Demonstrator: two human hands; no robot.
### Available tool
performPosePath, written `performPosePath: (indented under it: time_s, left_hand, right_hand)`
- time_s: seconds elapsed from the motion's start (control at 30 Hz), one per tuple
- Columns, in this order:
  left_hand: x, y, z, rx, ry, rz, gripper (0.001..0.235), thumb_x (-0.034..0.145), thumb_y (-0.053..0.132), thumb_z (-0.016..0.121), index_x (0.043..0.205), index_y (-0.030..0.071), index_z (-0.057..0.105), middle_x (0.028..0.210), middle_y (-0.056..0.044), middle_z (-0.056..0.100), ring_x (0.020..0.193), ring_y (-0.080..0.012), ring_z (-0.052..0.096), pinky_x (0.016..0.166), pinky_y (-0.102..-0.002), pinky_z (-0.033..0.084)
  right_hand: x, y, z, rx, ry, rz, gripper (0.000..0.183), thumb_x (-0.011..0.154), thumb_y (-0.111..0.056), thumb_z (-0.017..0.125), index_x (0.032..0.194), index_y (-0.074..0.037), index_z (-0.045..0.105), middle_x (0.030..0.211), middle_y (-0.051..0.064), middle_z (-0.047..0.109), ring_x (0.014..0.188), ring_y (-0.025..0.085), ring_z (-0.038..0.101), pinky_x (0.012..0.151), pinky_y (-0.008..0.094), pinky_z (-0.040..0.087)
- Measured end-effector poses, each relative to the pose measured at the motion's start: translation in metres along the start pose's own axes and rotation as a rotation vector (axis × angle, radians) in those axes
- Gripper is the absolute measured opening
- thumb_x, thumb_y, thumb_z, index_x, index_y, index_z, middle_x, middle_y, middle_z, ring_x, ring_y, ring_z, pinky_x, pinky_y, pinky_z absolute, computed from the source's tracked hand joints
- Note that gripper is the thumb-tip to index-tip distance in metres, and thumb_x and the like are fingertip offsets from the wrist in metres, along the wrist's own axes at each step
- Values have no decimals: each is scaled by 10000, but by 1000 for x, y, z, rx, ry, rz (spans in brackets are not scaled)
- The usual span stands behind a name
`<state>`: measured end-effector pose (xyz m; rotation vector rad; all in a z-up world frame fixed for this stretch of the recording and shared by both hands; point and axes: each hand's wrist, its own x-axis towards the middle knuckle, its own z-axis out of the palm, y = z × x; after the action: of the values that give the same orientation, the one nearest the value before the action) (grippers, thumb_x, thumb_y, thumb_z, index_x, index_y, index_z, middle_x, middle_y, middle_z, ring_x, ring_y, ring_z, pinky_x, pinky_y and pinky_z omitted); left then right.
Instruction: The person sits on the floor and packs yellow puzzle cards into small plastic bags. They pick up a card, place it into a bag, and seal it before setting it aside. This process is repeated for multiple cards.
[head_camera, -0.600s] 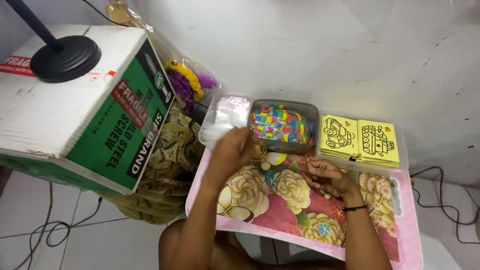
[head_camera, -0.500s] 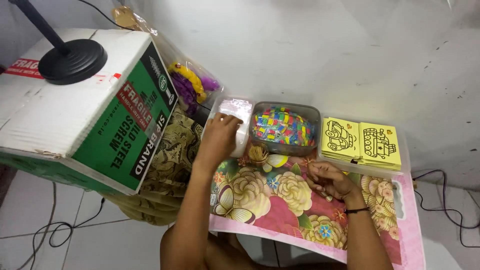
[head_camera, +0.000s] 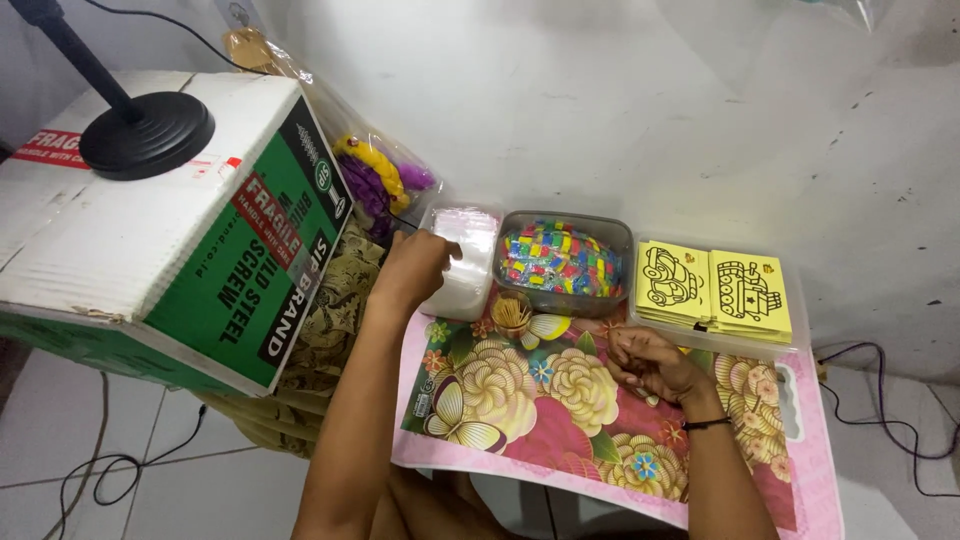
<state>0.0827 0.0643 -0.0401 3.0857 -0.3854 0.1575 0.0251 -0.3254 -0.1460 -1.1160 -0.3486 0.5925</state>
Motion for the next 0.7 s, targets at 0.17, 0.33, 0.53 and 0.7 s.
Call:
performPosePath:
  time_s: [0.17, 0.33, 0.53, 0.7]
  left_hand:
    - [-5, 5, -26, 22, 62, 41, 114, 869, 135, 747, 942, 208, 794, 990, -7, 718, 977, -268, 597, 911, -491, 466]
    - [-1, 2, -30, -40, 220, 47, 106, 759, 225, 829, 712, 239, 735, 878, 55, 617, 957, -233, 545, 866, -439, 466]
    - [5, 4, -35, -98, 311, 15, 339, 572, 437, 928, 608, 205, 684, 861, 53, 626, 969, -252, 518, 812, -440, 409]
    - [7, -3, -43, -175, 737, 58, 281, 663, 296, 930, 727, 196, 675, 823, 60, 676, 914, -218, 610, 723, -374, 425]
  right_hand:
    - [2, 1, -6, -6, -9, 8, 345, 982, -284, 553, 757, -31, 487, 520, 45, 402, 390, 144, 434, 309, 247, 327]
    - [3, 3, -7, -10, 3, 16, 345, 987, -295, 549, 775, -30, 493, 503, 65, 418, 380, 125, 408, 288, 241, 323]
    - [3, 4, -6, -41, 11, -2, 340, 988, -301, 556, 770, -46, 499, 490, 67, 439, 374, 115, 430, 292, 227, 328]
    - [0, 10, -13, -41, 8, 8, 351, 988, -303, 552, 777, -32, 481, 425, 87, 393, 309, 109, 315, 255, 239, 276]
